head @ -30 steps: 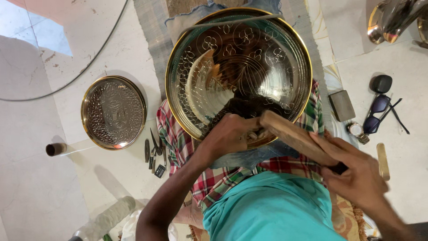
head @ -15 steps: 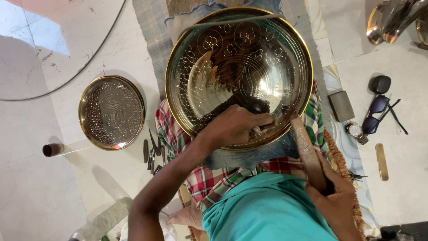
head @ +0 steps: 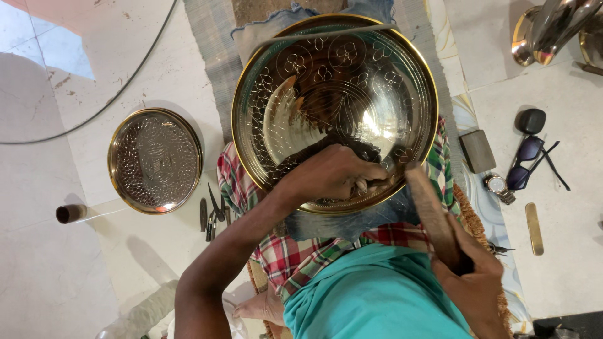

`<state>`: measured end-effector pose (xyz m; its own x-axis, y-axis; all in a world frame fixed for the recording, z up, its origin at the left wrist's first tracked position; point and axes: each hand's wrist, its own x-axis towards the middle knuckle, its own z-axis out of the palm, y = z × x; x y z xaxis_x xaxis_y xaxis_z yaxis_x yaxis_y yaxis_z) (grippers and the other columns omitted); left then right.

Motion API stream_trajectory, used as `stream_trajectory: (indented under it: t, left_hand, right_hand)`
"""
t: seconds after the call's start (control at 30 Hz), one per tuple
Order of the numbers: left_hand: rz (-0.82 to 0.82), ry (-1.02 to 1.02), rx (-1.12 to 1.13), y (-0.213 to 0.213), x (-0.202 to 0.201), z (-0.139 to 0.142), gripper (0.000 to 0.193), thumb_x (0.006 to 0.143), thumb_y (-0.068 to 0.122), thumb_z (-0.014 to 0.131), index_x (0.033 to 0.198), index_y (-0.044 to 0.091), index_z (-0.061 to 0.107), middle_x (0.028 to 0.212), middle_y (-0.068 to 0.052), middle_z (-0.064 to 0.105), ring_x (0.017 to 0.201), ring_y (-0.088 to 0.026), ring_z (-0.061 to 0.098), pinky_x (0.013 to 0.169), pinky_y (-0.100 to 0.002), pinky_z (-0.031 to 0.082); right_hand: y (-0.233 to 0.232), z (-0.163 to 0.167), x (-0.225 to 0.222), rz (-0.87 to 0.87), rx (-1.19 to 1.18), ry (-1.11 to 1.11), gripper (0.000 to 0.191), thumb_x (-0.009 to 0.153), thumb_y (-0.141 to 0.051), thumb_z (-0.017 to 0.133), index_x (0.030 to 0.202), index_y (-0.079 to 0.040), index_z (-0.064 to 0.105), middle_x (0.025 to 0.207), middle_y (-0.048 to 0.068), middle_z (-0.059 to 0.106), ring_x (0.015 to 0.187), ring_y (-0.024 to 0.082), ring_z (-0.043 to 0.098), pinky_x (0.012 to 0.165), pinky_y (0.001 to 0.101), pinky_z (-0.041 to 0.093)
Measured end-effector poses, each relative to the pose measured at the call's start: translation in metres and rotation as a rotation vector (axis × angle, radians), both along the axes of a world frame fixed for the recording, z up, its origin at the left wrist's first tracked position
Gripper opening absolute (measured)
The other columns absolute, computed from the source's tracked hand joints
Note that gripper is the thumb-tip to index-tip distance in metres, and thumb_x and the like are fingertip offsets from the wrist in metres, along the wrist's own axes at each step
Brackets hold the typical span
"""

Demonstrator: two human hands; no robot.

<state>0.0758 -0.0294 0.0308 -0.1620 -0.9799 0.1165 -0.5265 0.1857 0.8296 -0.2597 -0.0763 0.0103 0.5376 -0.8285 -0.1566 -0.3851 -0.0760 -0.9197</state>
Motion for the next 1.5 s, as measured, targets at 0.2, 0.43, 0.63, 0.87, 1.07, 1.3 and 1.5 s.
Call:
stream_trajectory:
  t: [0.2, 0.43, 0.63, 0.87, 1.07, 1.3, 1.5]
  left_hand:
    - [0.056, -0.107, 0.098, 0.004, -0.006, -0.005, 0.035, 0.084, -0.001, 0.070, 0.113, 0.019, 0.073, 0.072, -0.004, 0.071, 0.052, -0.017, 0.062, 0.052, -0.035, 0.043]
    - [0.366, -0.053, 0.140, 0.023, -0.027, -0.004, 0.043, 0.085, -0.003, 0.067, 0.123, 0.017, 0.070, 0.088, -0.007, 0.079, 0.056, -0.014, 0.070, 0.047, -0.029, 0.053]
    - [0.688, 0.064, 0.136, 0.040, -0.054, 0.002, 0.053, 0.078, -0.013, 0.058, 0.125, 0.009, 0.067, 0.102, -0.012, 0.078, 0.088, -0.022, 0.079, 0.064, -0.028, 0.066]
    - [1.058, 0.096, 0.057, 0.042, -0.086, 0.008, 0.044, 0.077, -0.011, 0.062, 0.118, 0.002, 0.064, 0.099, -0.012, 0.078, 0.099, -0.022, 0.080, 0.080, -0.029, 0.065]
    - [1.275, 0.230, -0.098, 0.037, -0.101, 0.004, 0.030, 0.089, -0.016, 0.053, 0.110, -0.002, 0.068, 0.095, -0.011, 0.077, 0.092, -0.018, 0.079, 0.083, -0.027, 0.065]
    - [1.293, 0.257, -0.141, 0.035, -0.099, 0.009, 0.015, 0.092, -0.015, 0.058, 0.097, -0.001, 0.062, 0.092, -0.009, 0.074, 0.086, -0.015, 0.079, 0.075, -0.024, 0.065]
    - [1.341, 0.133, -0.132, 0.034, -0.104, 0.010, 0.015, 0.090, -0.011, 0.061, 0.099, 0.001, 0.063, 0.089, -0.008, 0.074, 0.081, -0.016, 0.079, 0.069, -0.026, 0.060]
  right_hand:
    - [-0.015, 0.004, 0.014, -0.018, -0.184, -0.102, 0.049, 0.081, 0.007, 0.074, 0.129, 0.006, 0.065, 0.104, 0.014, 0.071, 0.091, 0.014, 0.070, 0.078, 0.0252, 0.057]
    - [-0.069, 0.043, 0.046, 0.097, -0.075, -0.147, 0.072, 0.079, 0.003, 0.071, 0.149, -0.003, 0.059, 0.104, 0.009, 0.072, 0.079, 0.012, 0.068, 0.069, 0.0236, 0.056]
    - [-0.117, 0.066, 0.077, 0.479, -0.181, -0.203, 0.079, 0.076, -0.001, 0.069, 0.151, -0.020, 0.055, 0.130, 0.011, 0.068, 0.095, 0.015, 0.067, 0.078, 0.0257, 0.055]
    - [-0.150, 0.089, 0.118, 0.776, -0.272, 0.251, 0.091, 0.070, -0.010, 0.072, 0.156, -0.035, 0.051, 0.104, -0.001, 0.073, 0.056, 0.013, 0.059, 0.049, 0.0285, 0.047]
    - [-0.149, 0.139, 0.155, 1.131, -0.639, 1.028, 0.082, 0.076, -0.014, 0.071, 0.145, -0.051, 0.050, 0.116, -0.012, 0.065, 0.048, 0.011, 0.060, 0.043, 0.0284, 0.048]
    - [-0.136, 0.136, 0.169, 0.958, -0.405, 0.839, 0.092, 0.078, -0.016, 0.075, 0.157, -0.049, 0.041, 0.112, -0.004, 0.070, 0.046, 0.019, 0.060, 0.042, 0.0346, 0.048]
    - [-0.139, 0.138, 0.168, 0.929, -0.505, 0.379, 0.092, 0.069, -0.015, 0.073, 0.155, -0.036, 0.052, 0.116, 0.005, 0.068, 0.048, 0.014, 0.060, 0.043, 0.0298, 0.048]
